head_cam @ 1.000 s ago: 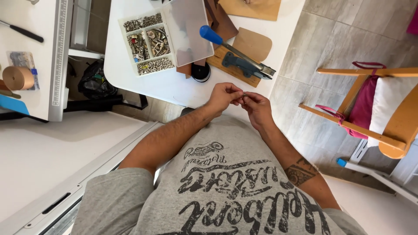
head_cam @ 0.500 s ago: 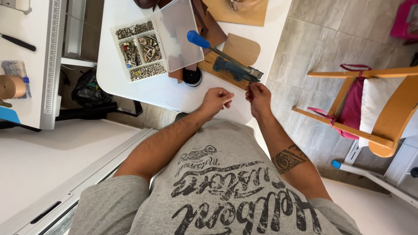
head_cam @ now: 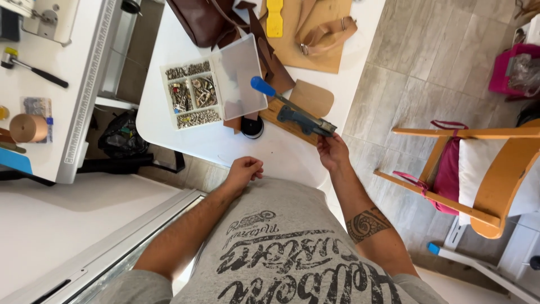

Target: The person threads a metal buckle onto a leather strap, folds the end, and then selects rivets from a storage box to prepare for fastening.

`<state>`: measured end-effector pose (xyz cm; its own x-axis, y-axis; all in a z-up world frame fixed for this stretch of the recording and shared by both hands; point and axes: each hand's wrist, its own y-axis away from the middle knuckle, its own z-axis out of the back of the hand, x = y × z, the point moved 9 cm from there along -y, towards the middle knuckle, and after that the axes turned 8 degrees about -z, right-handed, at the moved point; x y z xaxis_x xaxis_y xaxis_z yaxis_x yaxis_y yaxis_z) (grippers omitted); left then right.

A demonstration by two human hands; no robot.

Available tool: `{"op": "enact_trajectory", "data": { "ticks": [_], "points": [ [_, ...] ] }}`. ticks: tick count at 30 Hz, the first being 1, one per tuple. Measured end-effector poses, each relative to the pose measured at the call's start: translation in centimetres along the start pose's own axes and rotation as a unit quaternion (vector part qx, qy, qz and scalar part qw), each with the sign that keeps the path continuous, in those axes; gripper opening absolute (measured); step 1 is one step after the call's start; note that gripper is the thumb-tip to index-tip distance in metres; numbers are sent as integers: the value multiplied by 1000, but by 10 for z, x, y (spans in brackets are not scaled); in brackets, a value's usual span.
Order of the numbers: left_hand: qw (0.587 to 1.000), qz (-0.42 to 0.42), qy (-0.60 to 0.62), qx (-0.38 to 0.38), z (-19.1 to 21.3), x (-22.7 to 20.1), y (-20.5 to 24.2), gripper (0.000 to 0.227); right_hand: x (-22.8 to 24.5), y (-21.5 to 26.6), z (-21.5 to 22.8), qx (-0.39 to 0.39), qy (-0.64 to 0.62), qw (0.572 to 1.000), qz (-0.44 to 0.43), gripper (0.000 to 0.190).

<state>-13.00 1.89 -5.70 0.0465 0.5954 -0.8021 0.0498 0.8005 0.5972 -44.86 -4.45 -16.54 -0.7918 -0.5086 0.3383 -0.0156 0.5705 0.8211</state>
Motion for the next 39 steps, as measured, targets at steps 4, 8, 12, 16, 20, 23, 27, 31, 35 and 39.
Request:
{"op": "enact_trajectory", "data": {
  "ticks": [4,8,12,16,20,23,27,31,35,39],
  "points": [
    [1000,-6,-4,-13,14,15,-4,23,-5,-29,16,-60,-4,998,-24,5],
    [1000,-1,-8,-15,17,19,-2,23,-11,-39,28,-108,-8,993,-36,3],
    [1000,1,-9,-16,21,17,2,22,-12,-41,22,-111,-10,993,-42,5],
    [999,2,-25,-22,28,16,8,22,0,-12,10,-137,27,990,-20,4],
    [999,8,-42,-27,38,13,15,22,-4,-1,-3,-126,-16,991,-29,6],
    [998,13,-46,-35,45,15,19,22,-1,13,-15,-114,-34,992,-30,6],
    [995,37,-77,-43,44,4,32,22,6,32,-25,-111,-48,993,-18,7],
    [994,69,-67,-59,40,-15,48,10,-2,4,-8,-109,-75,991,-35,2],
    [991,41,-113,-56,48,-28,52,17,-2,-7,-2,-116,-76,989,-43,8],
    [981,39,-169,-87,64,-32,58,22,3,6,-8,-139,-62,987,-51,6]
  ]
}}
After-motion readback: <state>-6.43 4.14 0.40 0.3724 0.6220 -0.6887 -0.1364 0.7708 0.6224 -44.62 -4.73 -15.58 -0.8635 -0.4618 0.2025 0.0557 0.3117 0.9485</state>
